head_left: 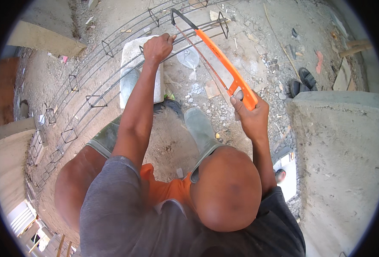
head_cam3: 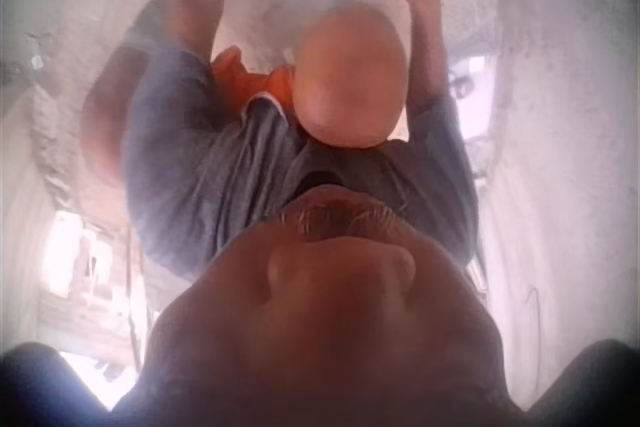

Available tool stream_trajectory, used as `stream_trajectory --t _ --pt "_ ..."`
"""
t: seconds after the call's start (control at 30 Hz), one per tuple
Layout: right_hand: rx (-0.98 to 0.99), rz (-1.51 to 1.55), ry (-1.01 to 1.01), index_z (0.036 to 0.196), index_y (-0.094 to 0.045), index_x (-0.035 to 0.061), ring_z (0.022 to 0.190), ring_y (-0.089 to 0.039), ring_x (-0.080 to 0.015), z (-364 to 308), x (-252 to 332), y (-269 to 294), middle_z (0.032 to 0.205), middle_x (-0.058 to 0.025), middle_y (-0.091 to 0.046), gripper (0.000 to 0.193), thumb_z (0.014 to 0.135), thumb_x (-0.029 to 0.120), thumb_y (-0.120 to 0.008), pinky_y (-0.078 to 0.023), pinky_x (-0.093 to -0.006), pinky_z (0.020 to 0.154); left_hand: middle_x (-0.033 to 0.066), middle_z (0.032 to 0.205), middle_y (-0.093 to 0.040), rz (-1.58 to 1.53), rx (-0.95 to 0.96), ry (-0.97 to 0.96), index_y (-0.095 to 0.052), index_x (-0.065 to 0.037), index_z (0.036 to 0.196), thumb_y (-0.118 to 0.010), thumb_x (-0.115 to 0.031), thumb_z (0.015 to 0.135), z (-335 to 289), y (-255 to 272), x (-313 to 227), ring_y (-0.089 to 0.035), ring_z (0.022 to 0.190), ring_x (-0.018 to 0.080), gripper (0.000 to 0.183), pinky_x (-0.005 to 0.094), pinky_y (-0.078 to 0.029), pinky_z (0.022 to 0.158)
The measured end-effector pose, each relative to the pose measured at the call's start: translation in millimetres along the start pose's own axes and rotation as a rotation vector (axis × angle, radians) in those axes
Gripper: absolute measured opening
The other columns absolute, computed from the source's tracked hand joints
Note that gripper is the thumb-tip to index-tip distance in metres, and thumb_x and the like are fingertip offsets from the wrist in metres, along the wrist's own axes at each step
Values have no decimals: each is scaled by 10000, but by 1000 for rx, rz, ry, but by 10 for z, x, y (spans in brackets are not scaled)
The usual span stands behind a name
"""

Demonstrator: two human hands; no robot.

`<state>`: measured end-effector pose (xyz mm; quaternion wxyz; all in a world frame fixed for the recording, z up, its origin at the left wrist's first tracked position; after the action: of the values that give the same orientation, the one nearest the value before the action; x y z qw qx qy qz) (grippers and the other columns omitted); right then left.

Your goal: The person measures a metal rebar frame with a tape measure and cuts a wire on the frame using a hacksaw.

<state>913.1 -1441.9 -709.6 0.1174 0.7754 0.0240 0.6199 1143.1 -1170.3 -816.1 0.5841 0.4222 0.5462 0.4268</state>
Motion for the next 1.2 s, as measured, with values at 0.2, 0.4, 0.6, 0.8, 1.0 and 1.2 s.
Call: stream_trajectory --t 0.2,0.4,0.6,0.8,1.0,1.2 --pt "-201 240 95 937 -614 -12 598 -578 -90 -684 -101 189 706 -32 -614 175 911 118 -728 -472 -250 570 189 987 -724 -81 95 45 -717 -111 973 -448 -548 980 53 86 -74 -675 971 392 513 506 -516 833" --pt "-528 -73 259 977 -604 -25 611 -595 -109 -1022 -296 744 735 -57 -635 179 936 119 -702 -480 -259 582 198 997 -718 -77 98 47 -710 -126 985 -442 -566 974 -2 58 -15 -664 987 406 515 512 -503 847" --pt "-620 -599 121 1024 -642 34 659 -651 -252 -974 -1488 704 742 -109 -629 176 891 121 -716 -483 -375 578 207 963 -721 -63 64 42 -717 -106 978 -464 -523 976 23 110 39 -673 951 411 488 521 -507 825" --pt "-194 -1034 172 1051 -630 74 831 -659 -297 -902 -2151 256 895 -90 -636 323 795 207 -776 -487 -467 704 217 959 -716 -48 54 67 -709 -128 1001 -464 -560 968 106 163 60 -670 951 428 498 524 -507 827" --pt "242 -1117 -67 898 -655 51 929 -660 -327 -603 -2018 -134 943 -147 -654 226 754 203 -740 -473 -488 793 219 999 -712 19 35 8 -718 -141 1025 -453 -555 972 119 -106 -37 -663 972 439 494 536 -507 813" --pt "-36 -1056 -173 950 -658 37 965 -661 -313 -734 -2275 147 1003 -146 -660 190 783 127 -647 -498 -497 754 201 1058 -717 16 -75 -44 -723 -105 1127 -429 -603 967 155 -157 74 -654 1004 437 600 535 -486 835"
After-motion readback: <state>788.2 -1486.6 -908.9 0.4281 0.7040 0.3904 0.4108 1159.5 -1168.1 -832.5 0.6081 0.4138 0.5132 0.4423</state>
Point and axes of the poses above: each hand's wrist, its own z-axis towards the middle knuckle, its own y-axis out of the back of the hand, x = y × z, the point moved 5 cm from there along z, towards the middle knuckle
